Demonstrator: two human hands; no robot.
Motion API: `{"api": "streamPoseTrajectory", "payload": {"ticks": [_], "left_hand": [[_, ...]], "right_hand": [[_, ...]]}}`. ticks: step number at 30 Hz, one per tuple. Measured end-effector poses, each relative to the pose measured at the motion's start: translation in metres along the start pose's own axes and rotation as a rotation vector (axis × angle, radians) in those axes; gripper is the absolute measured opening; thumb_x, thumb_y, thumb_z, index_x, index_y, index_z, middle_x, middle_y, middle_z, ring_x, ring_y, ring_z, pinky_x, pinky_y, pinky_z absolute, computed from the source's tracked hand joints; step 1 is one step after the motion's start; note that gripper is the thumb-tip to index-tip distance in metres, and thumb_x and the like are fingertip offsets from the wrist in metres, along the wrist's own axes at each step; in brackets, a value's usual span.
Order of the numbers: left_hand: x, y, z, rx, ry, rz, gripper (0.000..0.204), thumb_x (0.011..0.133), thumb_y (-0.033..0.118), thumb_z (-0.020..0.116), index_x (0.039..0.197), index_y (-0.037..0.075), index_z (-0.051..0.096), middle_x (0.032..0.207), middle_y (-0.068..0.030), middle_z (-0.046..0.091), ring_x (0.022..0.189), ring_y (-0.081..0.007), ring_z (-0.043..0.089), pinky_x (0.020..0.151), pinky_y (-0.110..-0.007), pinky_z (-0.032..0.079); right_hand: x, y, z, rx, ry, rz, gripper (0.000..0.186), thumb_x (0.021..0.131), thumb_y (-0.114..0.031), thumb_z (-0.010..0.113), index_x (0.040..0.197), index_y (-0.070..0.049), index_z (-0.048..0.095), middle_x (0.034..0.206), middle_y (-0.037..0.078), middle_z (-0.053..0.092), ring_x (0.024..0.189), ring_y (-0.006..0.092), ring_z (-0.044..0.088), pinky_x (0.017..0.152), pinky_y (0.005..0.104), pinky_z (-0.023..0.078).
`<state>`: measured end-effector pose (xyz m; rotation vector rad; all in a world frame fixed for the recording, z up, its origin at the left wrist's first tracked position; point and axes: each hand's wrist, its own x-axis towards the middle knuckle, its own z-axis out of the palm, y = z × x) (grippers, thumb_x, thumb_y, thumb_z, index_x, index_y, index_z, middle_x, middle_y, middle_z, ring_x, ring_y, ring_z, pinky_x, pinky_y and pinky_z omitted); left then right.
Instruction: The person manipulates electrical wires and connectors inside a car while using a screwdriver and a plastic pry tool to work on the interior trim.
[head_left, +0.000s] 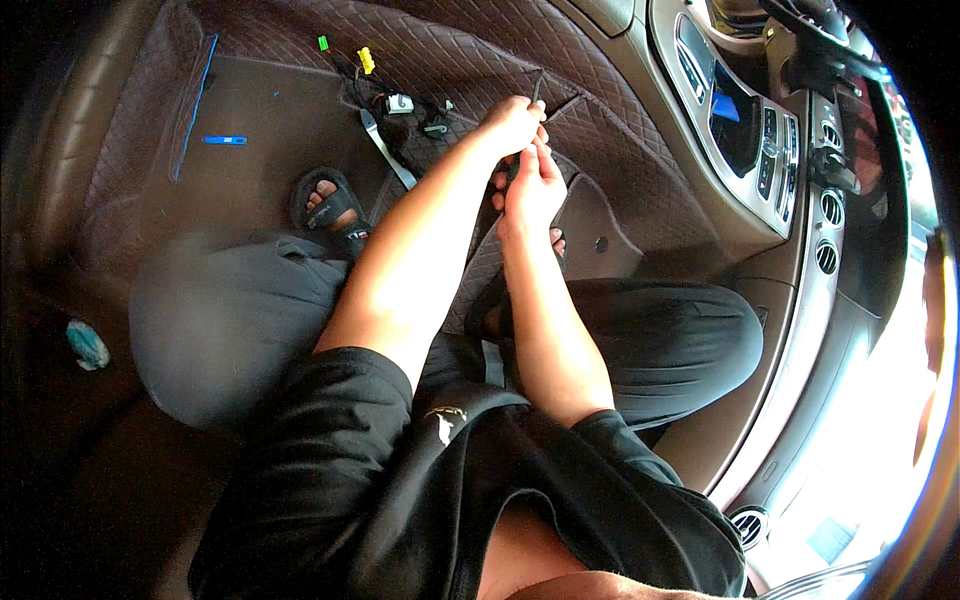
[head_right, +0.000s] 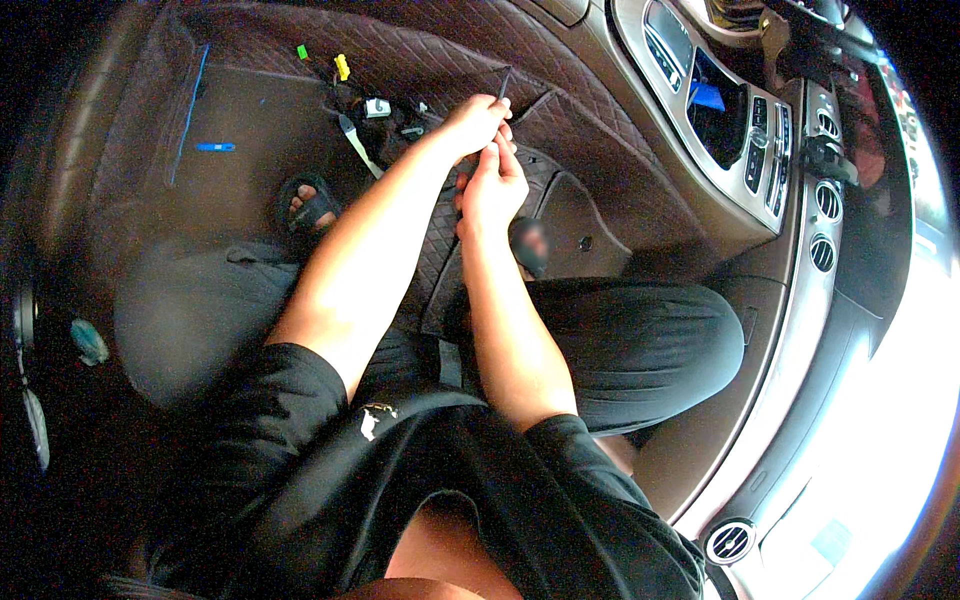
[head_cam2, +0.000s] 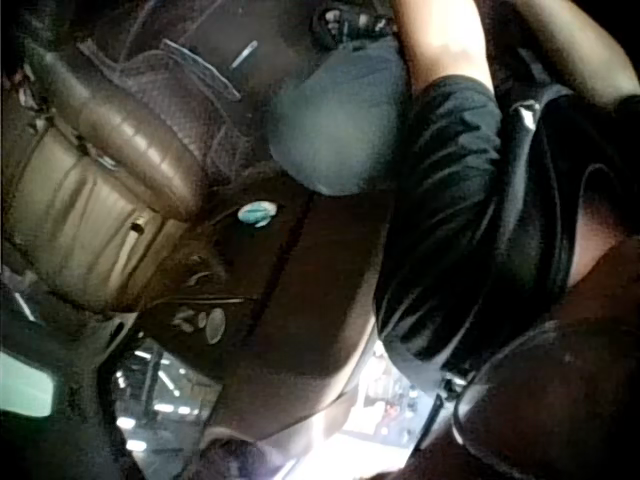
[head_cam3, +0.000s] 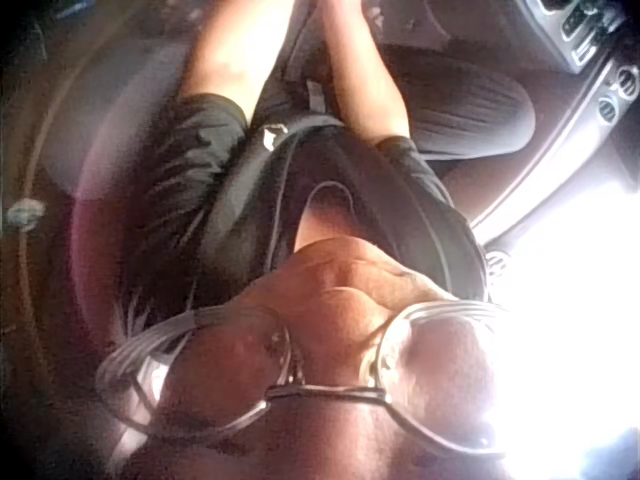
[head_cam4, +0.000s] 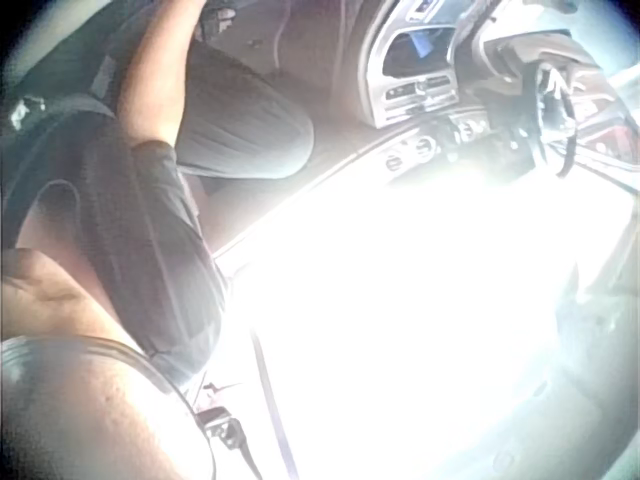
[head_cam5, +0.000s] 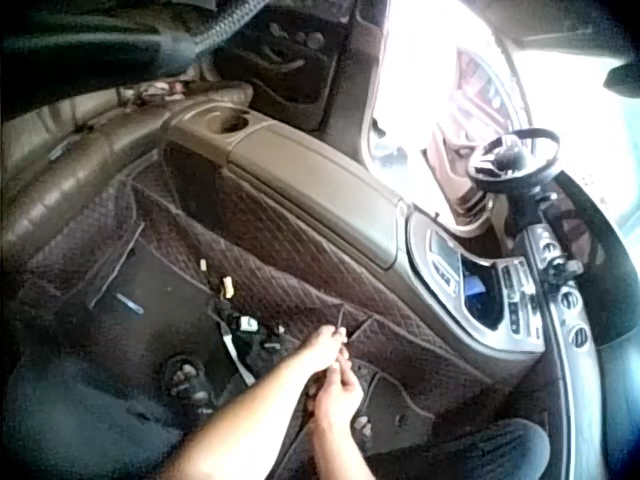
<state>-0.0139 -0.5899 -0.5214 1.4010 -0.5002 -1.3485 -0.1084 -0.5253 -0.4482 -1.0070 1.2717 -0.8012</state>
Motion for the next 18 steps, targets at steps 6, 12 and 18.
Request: {"api": "streamPoseTrajectory", "payload": {"ticks": [6, 12, 18], "left_hand": [[0.003, -0.010, 0.013, -0.017, 0.095, 0.075, 0.036, 0.106, 0.029, 0.041, 0.097, -0.002, 0.057, 0.068, -0.0101, 0.061, 0.057, -0.0230, 0.064, 0.056, -0.037, 0.053], [0.022, 0.004, 0.009, 0.162, 0.339, 0.018, 0.042, 0.102, 0.034, 0.045, 0.082, 0.002, 0.065, 0.073, -0.0136, 0.068, 0.071, -0.0284, 0.067, 0.070, -0.044, 0.052], [0.008, 0.025, 0.001, 0.028, 0.132, -0.030, 0.039, 0.102, 0.033, 0.050, 0.093, -0.001, 0.067, 0.080, -0.0135, 0.071, 0.068, -0.0244, 0.068, 0.068, -0.040, 0.053]], "right_hand": [[0.003, -0.007, -0.008, -0.049, 0.001, 0.052, 0.027, 0.101, -0.021, 0.055, 0.120, -0.006, 0.065, 0.076, 0.002, 0.063, 0.045, 0.0083, 0.048, 0.034, 0.0221, 0.032], [-0.001, -0.029, 0.009, -0.061, 0.010, 0.203, 0.034, 0.103, -0.025, 0.050, 0.130, -0.007, 0.059, 0.073, 0.002, 0.060, 0.045, 0.0082, 0.047, 0.034, 0.0249, 0.034], [0.005, -0.029, 0.010, 0.113, -0.113, 0.167, 0.029, 0.102, -0.019, 0.045, 0.124, -0.006, 0.058, 0.084, 0.004, 0.061, 0.054, 0.0094, 0.052, 0.037, 0.0253, 0.036]]}}
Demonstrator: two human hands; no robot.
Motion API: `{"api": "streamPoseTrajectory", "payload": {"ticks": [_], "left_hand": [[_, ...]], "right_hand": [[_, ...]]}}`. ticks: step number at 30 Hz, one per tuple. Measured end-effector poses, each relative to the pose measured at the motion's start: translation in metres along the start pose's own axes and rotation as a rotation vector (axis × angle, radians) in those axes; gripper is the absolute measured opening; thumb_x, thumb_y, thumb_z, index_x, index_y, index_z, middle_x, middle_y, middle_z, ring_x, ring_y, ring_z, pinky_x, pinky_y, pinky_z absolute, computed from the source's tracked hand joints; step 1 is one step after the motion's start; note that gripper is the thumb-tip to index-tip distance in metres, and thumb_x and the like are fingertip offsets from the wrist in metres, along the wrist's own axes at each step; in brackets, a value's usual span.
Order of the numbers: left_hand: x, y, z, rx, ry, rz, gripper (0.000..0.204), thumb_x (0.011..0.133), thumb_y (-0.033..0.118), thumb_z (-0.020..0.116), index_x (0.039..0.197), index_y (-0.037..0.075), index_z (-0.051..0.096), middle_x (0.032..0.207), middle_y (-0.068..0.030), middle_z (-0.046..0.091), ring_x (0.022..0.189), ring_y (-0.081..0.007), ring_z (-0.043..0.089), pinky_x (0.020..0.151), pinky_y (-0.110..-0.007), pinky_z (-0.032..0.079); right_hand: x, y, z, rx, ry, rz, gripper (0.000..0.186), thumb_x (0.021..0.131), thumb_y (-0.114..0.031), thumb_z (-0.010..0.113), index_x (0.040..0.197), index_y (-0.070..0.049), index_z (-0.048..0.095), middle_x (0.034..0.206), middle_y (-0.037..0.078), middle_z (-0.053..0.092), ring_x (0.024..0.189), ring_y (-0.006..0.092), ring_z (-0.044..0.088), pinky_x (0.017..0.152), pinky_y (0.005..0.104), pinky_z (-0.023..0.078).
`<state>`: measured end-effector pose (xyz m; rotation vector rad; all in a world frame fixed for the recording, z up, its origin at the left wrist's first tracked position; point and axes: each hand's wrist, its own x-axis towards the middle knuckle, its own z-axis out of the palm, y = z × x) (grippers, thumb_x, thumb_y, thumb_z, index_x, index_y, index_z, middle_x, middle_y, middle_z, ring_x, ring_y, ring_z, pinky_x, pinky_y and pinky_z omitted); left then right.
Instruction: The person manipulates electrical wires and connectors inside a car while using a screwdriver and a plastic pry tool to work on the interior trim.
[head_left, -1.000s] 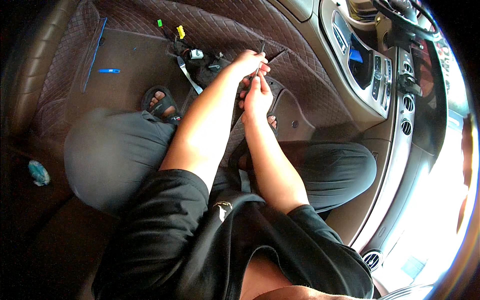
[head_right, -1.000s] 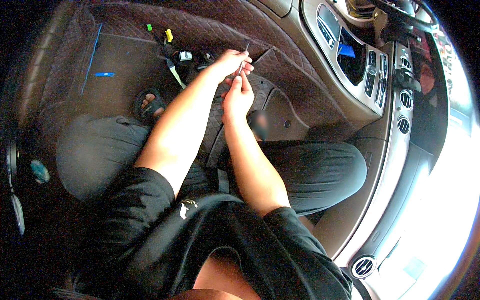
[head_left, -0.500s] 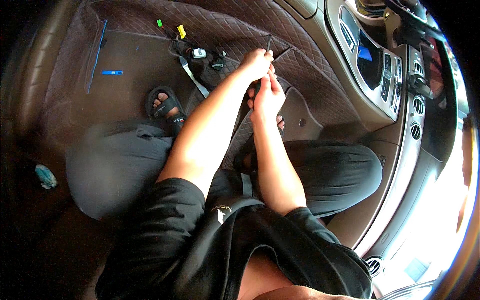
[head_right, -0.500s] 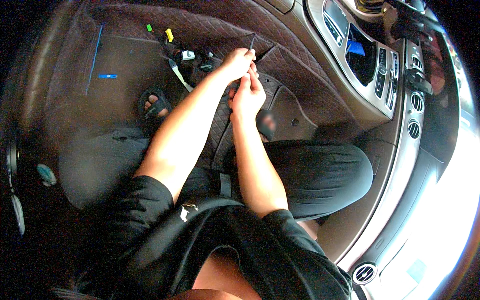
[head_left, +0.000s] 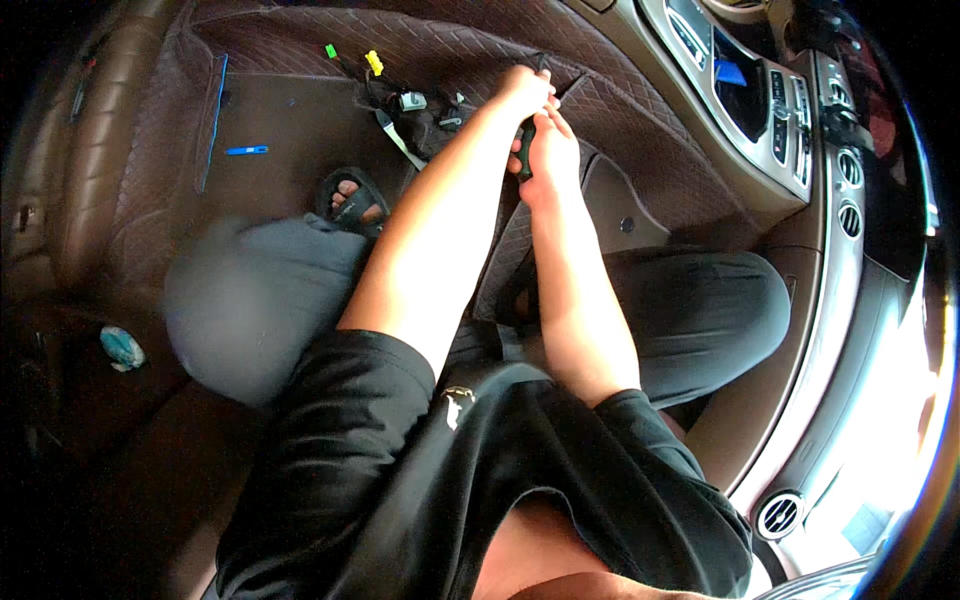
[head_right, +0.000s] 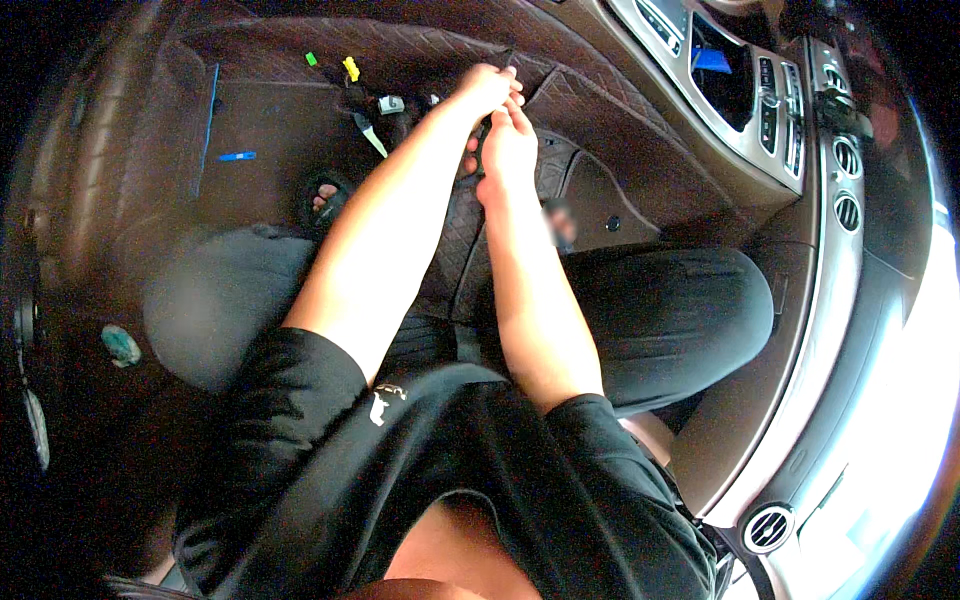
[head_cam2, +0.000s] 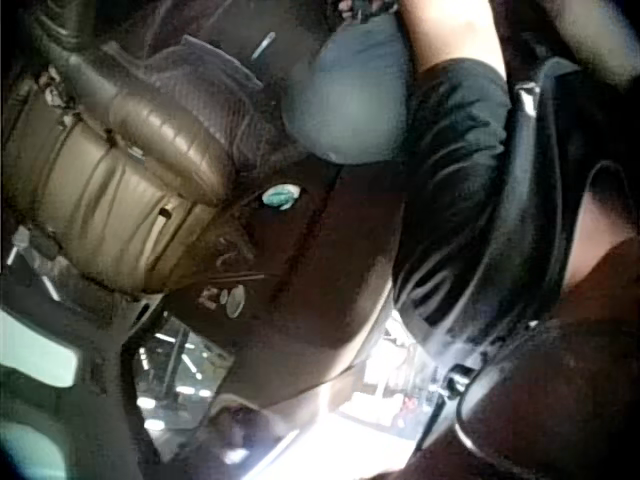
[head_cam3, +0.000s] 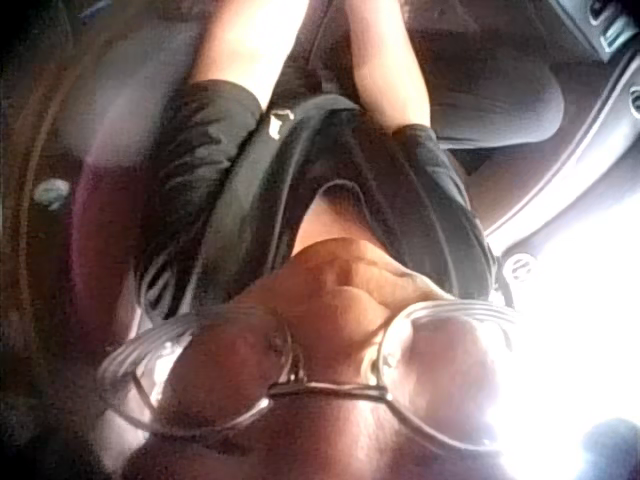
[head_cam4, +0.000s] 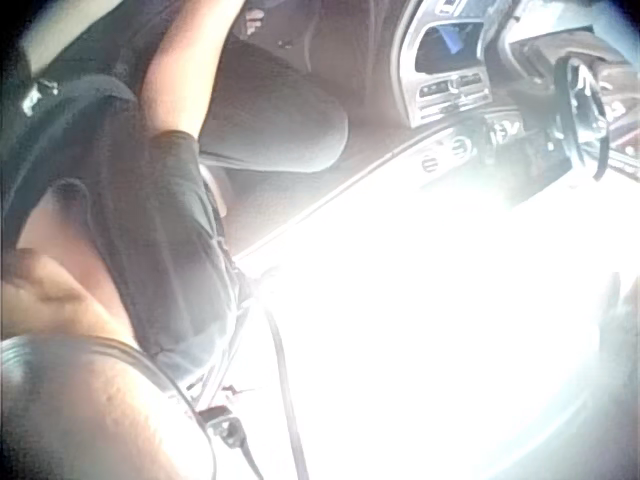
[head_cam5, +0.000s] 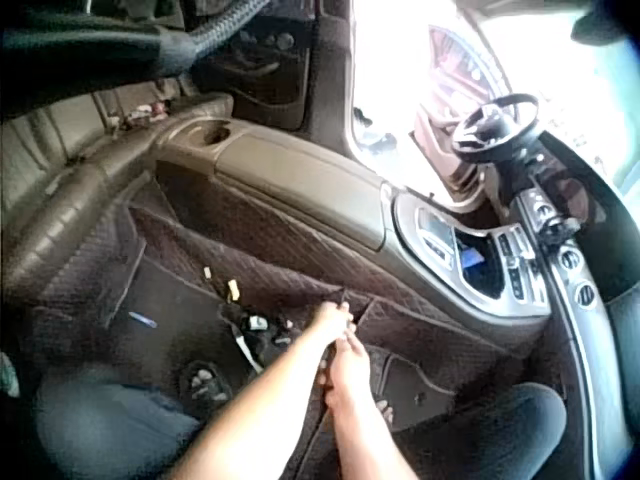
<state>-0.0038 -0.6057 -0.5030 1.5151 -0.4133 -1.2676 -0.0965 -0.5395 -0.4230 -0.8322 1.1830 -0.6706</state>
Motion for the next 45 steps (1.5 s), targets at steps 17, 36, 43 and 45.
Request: {"api": "streamPoseTrajectory", "payload": {"ticks": [17, 36, 43, 45], "left_hand": [[-0.018, -0.015, -0.022, -0.090, 0.232, 0.042, 0.042, 0.101, 0.040, 0.048, 0.091, 0.006, 0.070, 0.075, -0.0076, 0.070, 0.068, -0.0223, 0.069, 0.062, -0.042, 0.053], [-0.008, -0.010, -0.019, 0.109, 0.139, -0.004, 0.052, 0.101, 0.043, 0.044, 0.090, -0.001, 0.070, 0.081, -0.0134, 0.073, 0.074, -0.0287, 0.071, 0.069, -0.045, 0.055], [-0.043, 0.001, -0.031, 0.191, -0.145, -0.124, 0.053, 0.102, 0.047, 0.040, 0.098, 0.005, 0.073, 0.109, -0.0200, 0.067, 0.086, -0.0309, 0.065, 0.053, -0.045, 0.054], [-0.039, 0.002, -0.025, 0.186, -0.147, -0.093, 0.052, 0.103, 0.045, 0.040, 0.100, 0.004, 0.072, 0.111, -0.0211, 0.067, 0.088, -0.0326, 0.066, 0.055, -0.047, 0.055]], "right_hand": [[-0.014, 0.013, -0.006, -0.237, -0.072, -0.017, 0.035, 0.101, -0.023, 0.050, 0.134, -0.014, 0.058, 0.084, -0.001, 0.061, 0.055, 0.0057, 0.050, 0.039, 0.0207, 0.035], [-0.001, 0.008, -0.010, -0.039, -0.081, 0.063, 0.030, 0.101, -0.018, 0.049, 0.129, -0.009, 0.056, 0.083, 0.003, 0.060, 0.052, 0.0087, 0.050, 0.036, 0.0205, 0.030], [0.000, 0.026, 0.012, -0.026, 0.088, -0.121, 0.023, 0.101, -0.017, 0.050, 0.120, -0.006, 0.058, 0.080, 0.005, 0.060, 0.048, 0.0093, 0.048, 0.036, 0.0216, 0.030], [0.012, 0.030, 0.011, 0.009, 0.123, -0.179, 0.024, 0.102, -0.018, 0.048, 0.119, -0.006, 0.060, 0.077, 0.005, 0.060, 0.047, 0.0089, 0.048, 0.036, 0.0222, 0.031]]}}
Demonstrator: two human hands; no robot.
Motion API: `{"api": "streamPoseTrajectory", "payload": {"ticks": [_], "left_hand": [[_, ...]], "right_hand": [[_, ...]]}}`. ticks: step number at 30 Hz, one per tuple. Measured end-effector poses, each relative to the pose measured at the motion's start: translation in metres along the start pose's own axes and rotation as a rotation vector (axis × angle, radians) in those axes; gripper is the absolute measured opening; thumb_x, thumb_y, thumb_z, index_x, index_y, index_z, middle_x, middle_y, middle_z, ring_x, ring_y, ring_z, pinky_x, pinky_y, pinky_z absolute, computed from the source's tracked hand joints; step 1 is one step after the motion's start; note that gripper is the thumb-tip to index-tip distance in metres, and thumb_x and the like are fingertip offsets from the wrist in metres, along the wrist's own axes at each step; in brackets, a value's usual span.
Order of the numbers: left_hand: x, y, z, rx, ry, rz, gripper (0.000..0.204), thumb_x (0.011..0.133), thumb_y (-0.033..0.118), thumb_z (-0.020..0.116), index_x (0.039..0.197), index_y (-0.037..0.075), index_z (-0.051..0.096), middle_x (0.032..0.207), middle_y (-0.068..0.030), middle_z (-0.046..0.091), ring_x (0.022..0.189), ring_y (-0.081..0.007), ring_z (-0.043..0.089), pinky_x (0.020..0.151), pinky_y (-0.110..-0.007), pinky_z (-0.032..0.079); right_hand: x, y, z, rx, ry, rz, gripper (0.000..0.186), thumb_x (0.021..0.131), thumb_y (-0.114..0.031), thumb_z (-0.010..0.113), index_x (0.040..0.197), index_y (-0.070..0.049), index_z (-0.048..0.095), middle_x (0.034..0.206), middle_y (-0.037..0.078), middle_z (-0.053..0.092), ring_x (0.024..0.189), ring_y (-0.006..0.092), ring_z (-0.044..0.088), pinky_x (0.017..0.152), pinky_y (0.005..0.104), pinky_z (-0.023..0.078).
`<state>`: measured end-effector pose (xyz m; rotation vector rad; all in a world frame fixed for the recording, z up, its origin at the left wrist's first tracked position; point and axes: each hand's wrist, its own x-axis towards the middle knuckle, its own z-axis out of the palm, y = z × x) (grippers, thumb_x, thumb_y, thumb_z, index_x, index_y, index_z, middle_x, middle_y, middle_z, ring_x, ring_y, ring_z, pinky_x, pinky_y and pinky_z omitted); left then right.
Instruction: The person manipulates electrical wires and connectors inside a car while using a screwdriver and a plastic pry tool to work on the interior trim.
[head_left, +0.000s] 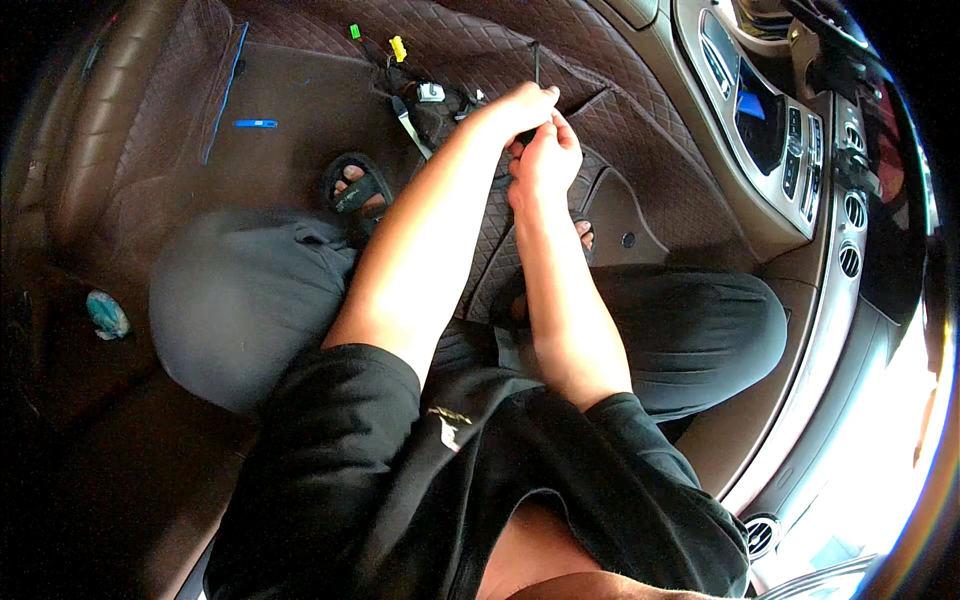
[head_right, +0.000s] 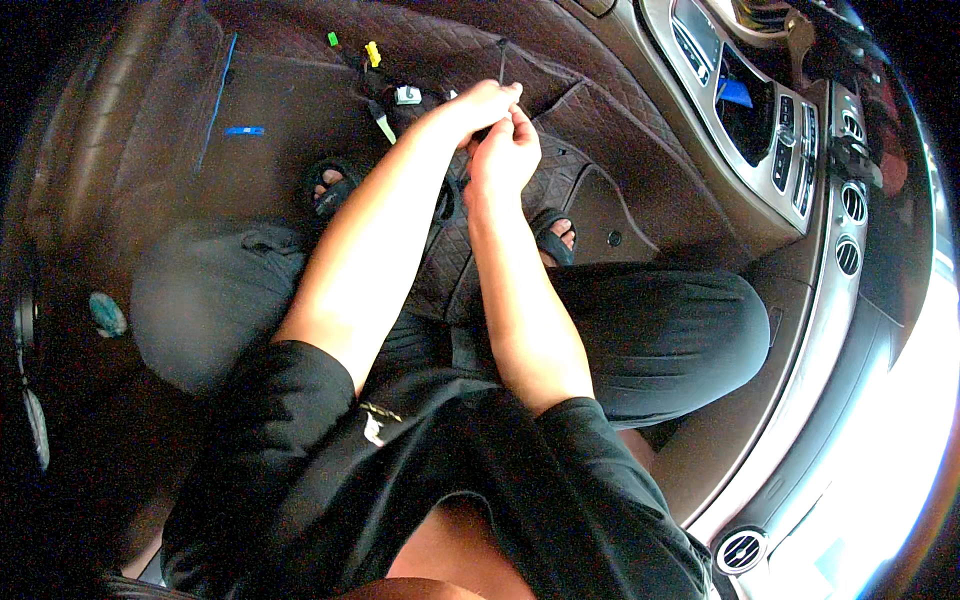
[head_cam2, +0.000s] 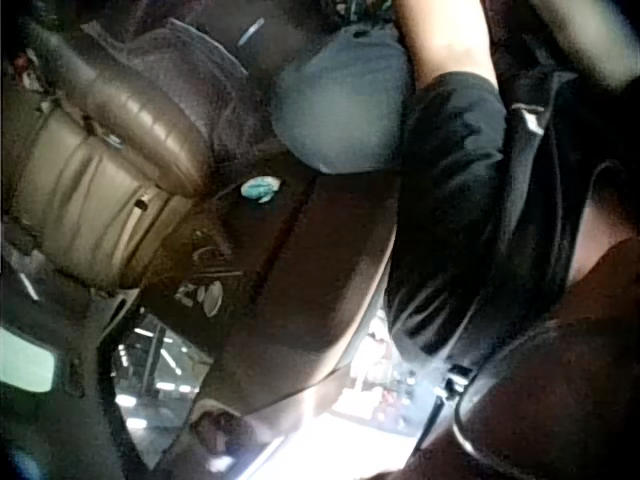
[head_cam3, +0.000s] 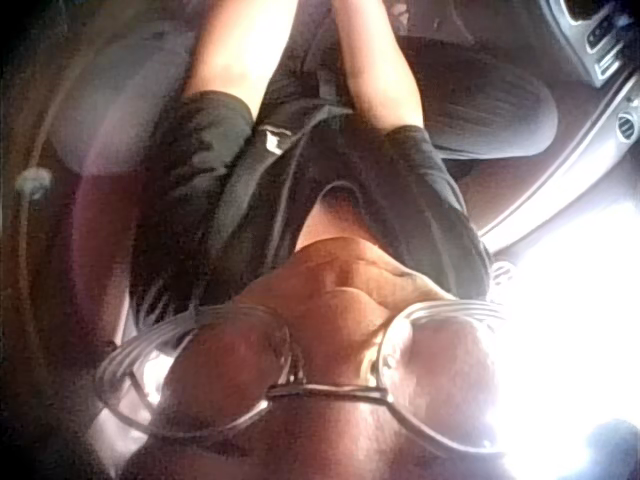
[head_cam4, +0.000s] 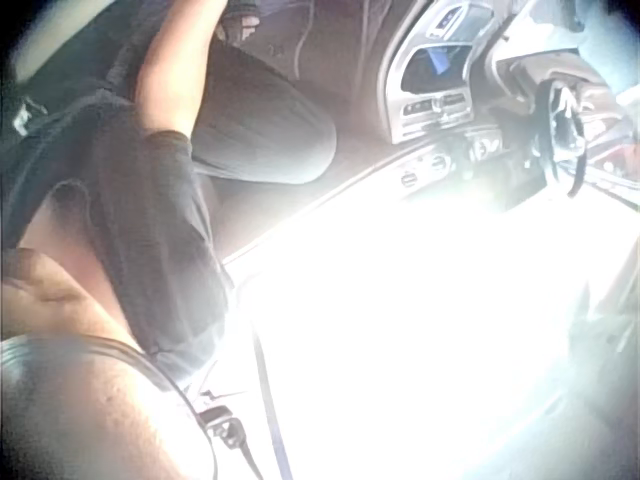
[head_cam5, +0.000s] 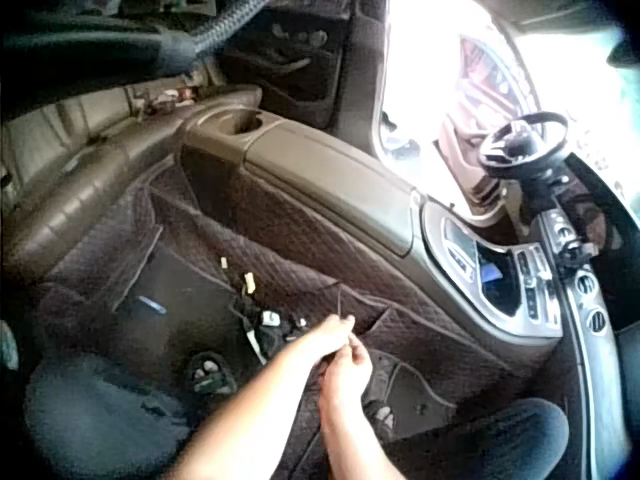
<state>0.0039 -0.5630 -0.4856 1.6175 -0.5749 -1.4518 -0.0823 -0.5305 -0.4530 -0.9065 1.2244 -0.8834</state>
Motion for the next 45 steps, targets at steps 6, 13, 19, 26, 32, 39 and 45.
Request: {"api": "streamPoseTrajectory", "payload": {"ticks": [6, 13, 19, 26, 32, 39, 45], "left_hand": [[0.025, -0.008, -0.018, 0.170, 0.166, 0.089, 0.055, 0.103, 0.042, 0.042, 0.105, -0.005, 0.069, 0.112, -0.0287, 0.067, 0.105, -0.0395, 0.066, 0.083, -0.048, 0.054], [0.041, -0.020, -0.016, 0.094, 0.261, 0.070, 0.051, 0.100, 0.041, 0.045, 0.101, -0.003, 0.071, 0.107, -0.0270, 0.068, 0.102, -0.0385, 0.067, 0.091, -0.047, 0.051], [0.013, -0.002, 0.007, 0.027, 0.206, 0.011, 0.054, 0.100, 0.046, 0.045, 0.105, -0.002, 0.070, 0.111, -0.0222, 0.069, 0.098, -0.0368, 0.068, 0.082, -0.048, 0.054], [-0.005, -0.055, -0.003, -0.386, 0.217, 0.219, 0.048, 0.100, 0.048, 0.048, 0.100, 0.005, 0.068, 0.087, -0.0076, 0.068, 0.069, -0.0189, 0.062, 0.057, -0.035, 0.050], [0.002, -0.057, 0.002, -0.479, 0.243, 0.238, 0.046, 0.101, 0.047, 0.049, 0.105, 0.005, 0.069, 0.093, -0.0076, 0.070, 0.074, -0.0177, 0.064, 0.058, -0.034, 0.051], [0.007, -0.067, 0.001, -0.459, 0.257, 0.272, 0.045, 0.101, 0.045, 0.050, 0.106, 0.005, 0.070, 0.098, -0.0086, 0.071, 0.083, -0.0181, 0.065, 0.070, -0.036, 0.052], [0.009, -0.059, 0.012, -0.442, 0.247, 0.264, 0.044, 0.101, 0.044, 0.051, 0.105, 0.005, 0.070, 0.093, -0.0088, 0.071, 0.079, -0.0183, 0.066, 0.069, -0.036, 0.052]], "right_hand": [[-0.012, -0.010, 0.023, -0.052, -0.010, 0.112, 0.028, 0.103, -0.018, 0.043, 0.124, -0.008, 0.059, 0.075, 0.004, 0.059, 0.046, 0.0089, 0.047, 0.036, 0.0231, 0.033], [-0.005, 0.006, 0.016, -0.121, -0.050, 0.091, 0.028, 0.104, -0.021, 0.041, 0.125, -0.012, 0.057, 0.075, 0.002, 0.058, 0.045, 0.0102, 0.045, 0.038, 0.0266, 0.035], [0.002, -0.016, -0.012, -0.086, -0.188, 0.153, 0.031, 0.102, -0.023, 0.044, 0.126, -0.009, 0.058, 0.079, 0.002, 0.058, 0.050, 0.0092, 0.048, 0.037, 0.0241, 0.033], [-0.015, -0.006, -0.011, -0.184, -0.266, 0.093, 0.032, 0.100, -0.019, 0.052, 0.129, -0.011, 0.060, 0.074, -0.002, 0.057, 0.050, 0.0064, 0.046, 0.037, 0.0212, 0.030], [-0.008, 0.002, -0.007, -0.133, -0.237, 0.095, 0.030, 0.101, -0.020, 0.051, 0.129, -0.011, 0.060, 0.073, -0.002, 0.057, 0.048, 0.0064, 0.044, 0.036, 0.0216, 0.029], [-0.015, 0.001, -0.007, -0.158, -0.213, 0.114, 0.030, 0.102, -0.020, 0.051, 0.129, -0.010, 0.060, 0.069, -0.002, 0.055, 0.047, 0.0066, 0.044, 0.036, 0.0217, 0.030], [-0.006, -0.005, -0.013, -0.203, -0.201, 0.073, 0.034, 0.102, -0.020, 0.049, 0.132, -0.009, 0.059, 0.063, -0.002, 0.052, 0.047, 0.0073, 0.044, 0.037, 0.0250, 0.030]]}}
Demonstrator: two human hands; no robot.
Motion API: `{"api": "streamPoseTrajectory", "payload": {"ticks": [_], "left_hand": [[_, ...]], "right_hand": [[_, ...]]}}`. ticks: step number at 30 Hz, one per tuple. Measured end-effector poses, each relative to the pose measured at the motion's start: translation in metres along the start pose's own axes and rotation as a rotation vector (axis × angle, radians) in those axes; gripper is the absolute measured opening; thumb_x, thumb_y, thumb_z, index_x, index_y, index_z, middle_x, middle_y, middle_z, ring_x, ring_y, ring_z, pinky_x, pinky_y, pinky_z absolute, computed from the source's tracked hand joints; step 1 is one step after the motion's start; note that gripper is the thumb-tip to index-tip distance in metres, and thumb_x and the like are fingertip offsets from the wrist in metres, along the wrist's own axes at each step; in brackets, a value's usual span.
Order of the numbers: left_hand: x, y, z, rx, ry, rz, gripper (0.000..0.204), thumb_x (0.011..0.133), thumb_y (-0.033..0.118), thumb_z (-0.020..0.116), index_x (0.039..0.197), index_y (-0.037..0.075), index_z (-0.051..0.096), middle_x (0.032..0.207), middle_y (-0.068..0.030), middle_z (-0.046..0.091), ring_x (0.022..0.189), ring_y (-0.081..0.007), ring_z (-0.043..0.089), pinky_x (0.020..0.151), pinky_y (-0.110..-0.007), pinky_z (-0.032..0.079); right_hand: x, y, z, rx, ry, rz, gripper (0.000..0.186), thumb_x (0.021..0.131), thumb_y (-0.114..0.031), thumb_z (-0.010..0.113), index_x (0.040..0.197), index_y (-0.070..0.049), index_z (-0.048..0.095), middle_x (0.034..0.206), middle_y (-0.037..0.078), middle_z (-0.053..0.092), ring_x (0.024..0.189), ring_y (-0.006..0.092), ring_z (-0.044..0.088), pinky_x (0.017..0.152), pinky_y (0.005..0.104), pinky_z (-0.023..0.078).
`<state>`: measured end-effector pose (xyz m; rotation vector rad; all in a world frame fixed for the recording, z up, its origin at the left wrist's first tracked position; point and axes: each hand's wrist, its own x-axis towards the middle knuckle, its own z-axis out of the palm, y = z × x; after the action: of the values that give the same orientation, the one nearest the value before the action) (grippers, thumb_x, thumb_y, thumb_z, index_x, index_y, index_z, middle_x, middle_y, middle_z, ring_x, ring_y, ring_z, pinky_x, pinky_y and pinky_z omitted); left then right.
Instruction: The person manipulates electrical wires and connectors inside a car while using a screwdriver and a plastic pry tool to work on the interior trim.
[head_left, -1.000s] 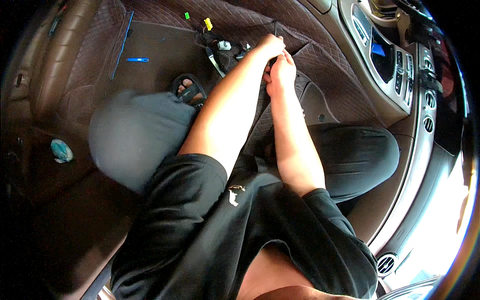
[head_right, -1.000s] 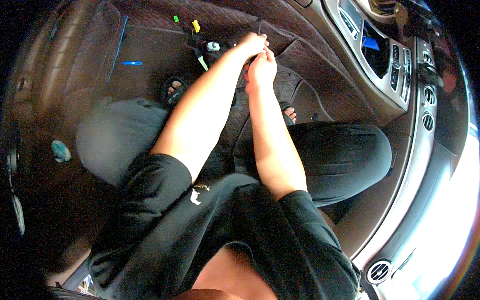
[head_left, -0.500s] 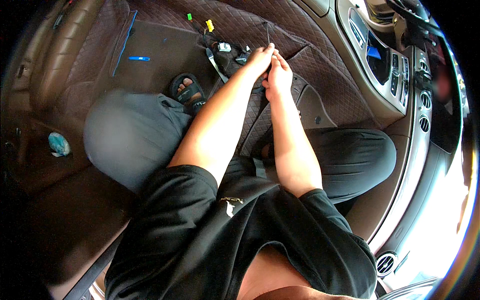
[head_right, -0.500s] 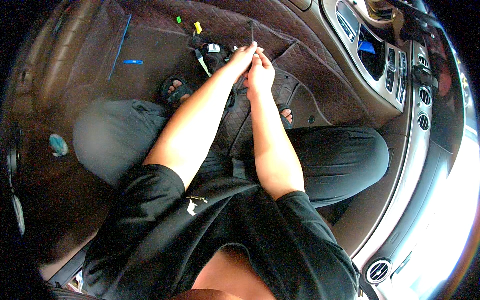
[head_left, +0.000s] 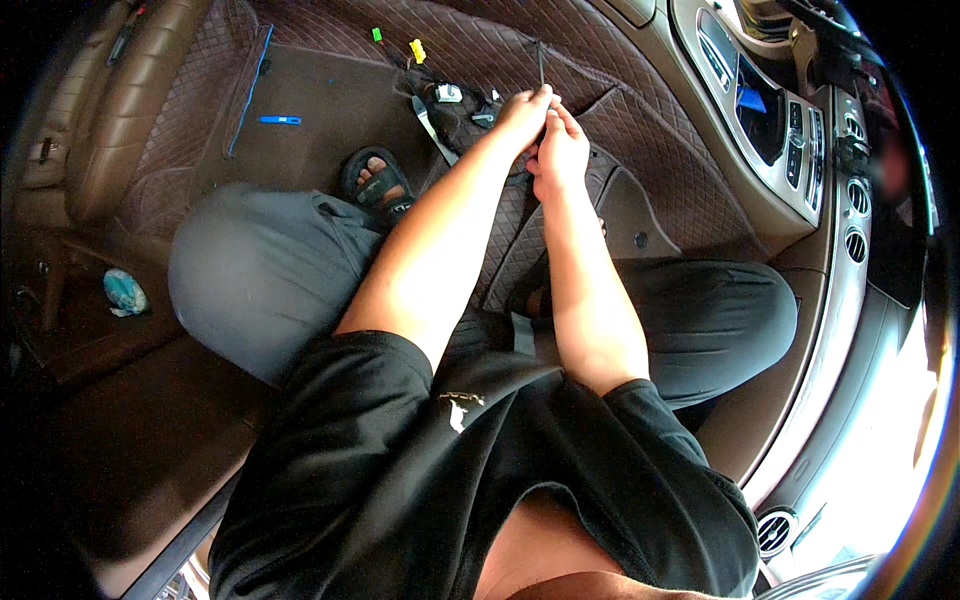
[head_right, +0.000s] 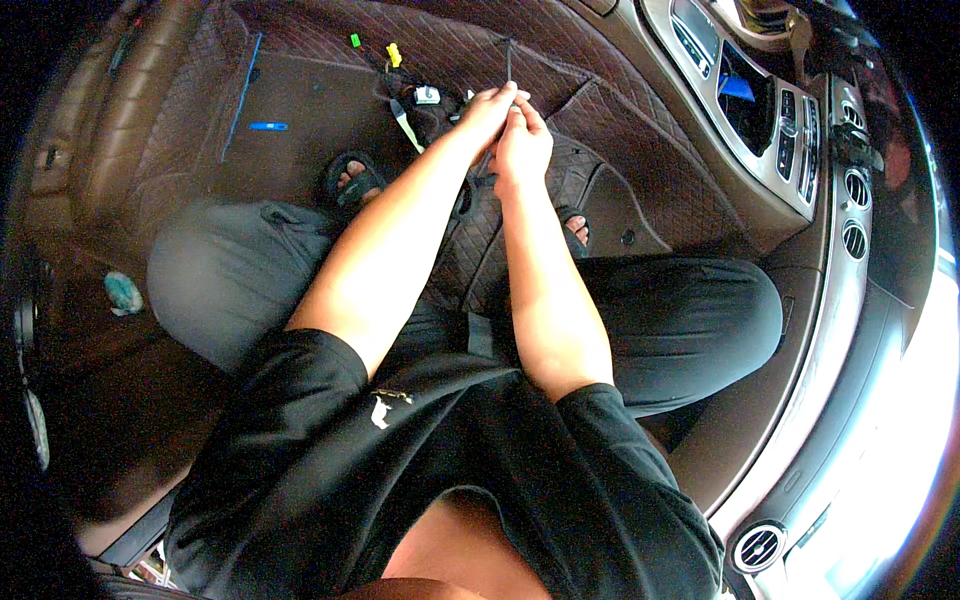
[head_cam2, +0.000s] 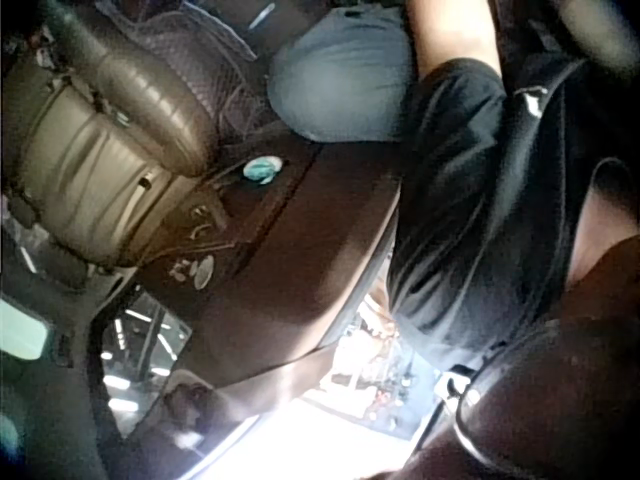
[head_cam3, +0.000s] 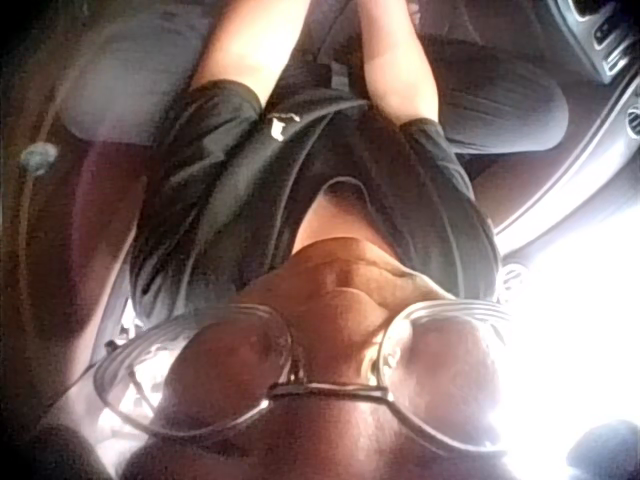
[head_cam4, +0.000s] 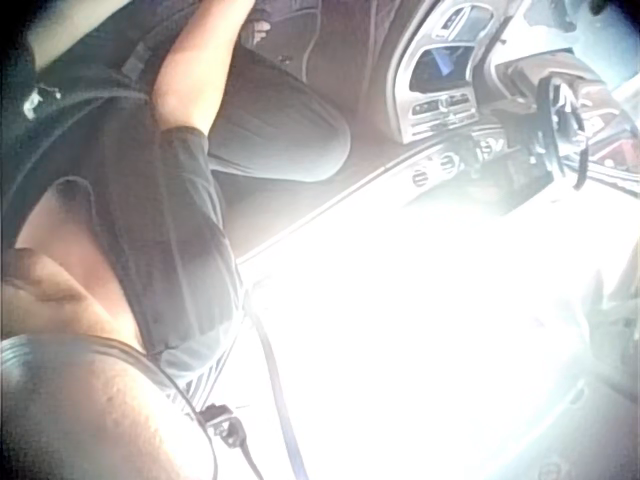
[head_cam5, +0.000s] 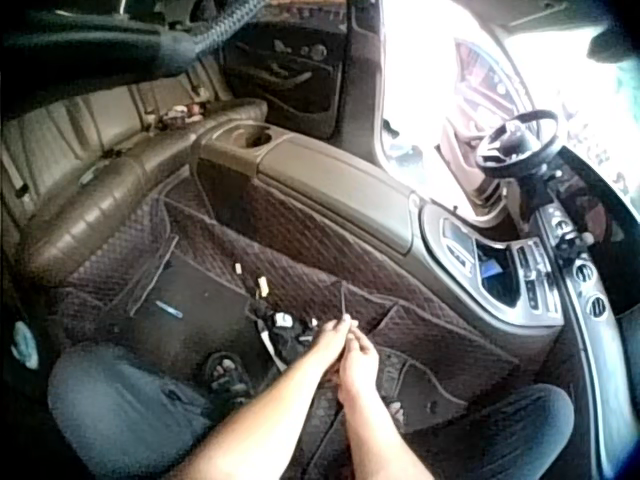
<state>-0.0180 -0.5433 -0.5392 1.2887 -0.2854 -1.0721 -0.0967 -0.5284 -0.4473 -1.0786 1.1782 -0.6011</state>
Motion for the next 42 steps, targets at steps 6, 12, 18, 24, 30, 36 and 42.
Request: {"api": "streamPoseTrajectory", "payload": {"ticks": [6, 12, 18, 24, 30, 36, 42], "left_hand": [[-0.007, 0.012, -0.006, -0.003, 0.053, 0.001, 0.046, 0.100, 0.045, 0.050, 0.104, 0.004, 0.069, 0.082, -0.0075, 0.068, 0.064, -0.0170, 0.062, 0.055, -0.034, 0.050], [-0.039, 0.037, -0.016, -0.227, 0.211, -0.131, 0.044, 0.098, 0.045, 0.054, 0.117, 0.009, 0.068, 0.089, -0.0024, 0.063, 0.075, -0.0130, 0.057, 0.059, -0.032, 0.046], [-0.095, 0.054, -0.003, -0.407, 0.126, 0.018, 0.047, 0.098, 0.042, 0.056, 0.132, 0.008, 0.059, 0.126, -0.0100, 0.061, 0.114, -0.0196, 0.057, 0.096, -0.032, 0.045], [-0.081, 0.056, -0.007, -0.400, 0.105, 0.020, 0.041, 0.103, 0.036, 0.048, 0.133, 0.009, 0.059, 0.135, -0.0110, 0.058, 0.121, -0.0228, 0.055, 0.101, -0.035, 0.044], [-0.058, 0.031, 0.014, -0.283, 0.179, 0.117, 0.036, 0.105, 0.025, 0.043, 0.135, 0.011, 0.056, 0.135, -0.0087, 0.058, 0.123, -0.0226, 0.053, 0.104, -0.036, 0.042], [-0.066, 0.031, 0.032, -0.363, 0.183, 0.053, 0.036, 0.105, 0.023, 0.044, 0.139, 0.014, 0.055, 0.138, -0.0099, 0.056, 0.121, -0.0206, 0.054, 0.103, -0.035, 0.043], [-0.057, 0.006, 0.018, -0.244, 0.201, 0.122, 0.035, 0.106, 0.022, 0.045, 0.137, 0.015, 0.058, 0.138, -0.0071, 0.057, 0.121, -0.0182, 0.055, 0.104, -0.032, 0.042]], "right_hand": [[0.000, -0.001, 0.007, 0.075, -0.046, 0.067, 0.031, 0.102, -0.020, 0.049, 0.129, -0.008, 0.059, 0.069, -0.001, 0.055, 0.045, 0.0077, 0.043, 0.035, 0.0230, 0.027], [0.005, 0.001, 0.027, 0.264, 0.004, 0.027, 0.029, 0.102, -0.016, 0.050, 0.127, -0.005, 0.058, 0.076, 0.003, 0.061, 0.050, 0.0096, 0.049, 0.040, 0.0263, 0.037], [0.022, 0.014, 0.039, 0.297, 0.120, -0.070, 0.033, 0.099, -0.012, 0.054, 0.128, 0.001, 0.058, 0.108, 0.016, 0.068, 0.090, 0.0217, 0.065, 0.080, 0.0318, 0.052], [0.026, 0.004, 0.045, 0.255, 0.139, -0.041, 0.030, 0.096, -0.012, 0.059, 0.123, 0.004, 0.062, 0.110, 0.016, 0.069, 0.096, 0.0236, 0.067, 0.088, 0.0322, 0.053], [0.039, 0.003, 0.023, 0.254, 0.124, -0.046, 0.022, 0.092, -0.013, 0.068, 0.108, 0.002, 0.070, 0.101, 0.014, 0.071, 0.090, 0.0217, 0.067, 0.082, 0.0328, 0.054], [0.044, 0.008, 0.004, 0.240, 0.124, -0.069, 0.025, 0.092, -0.014, 0.067, 0.110, 0.003, 0.069, 0.101, 0.014, 0.071, 0.088, 0.0213, 0.066, 0.080, 0.0323, 0.053], [0.039, 0.025, 0.005, 0.243, 0.149, -0.058, 0.024, 0.091, -0.013, 0.069, 0.108, 0.003, 0.071, 0.101, 0.013, 0.072, 0.090, 0.0204, 0.067, 0.082, 0.0302, 0.054]]}}
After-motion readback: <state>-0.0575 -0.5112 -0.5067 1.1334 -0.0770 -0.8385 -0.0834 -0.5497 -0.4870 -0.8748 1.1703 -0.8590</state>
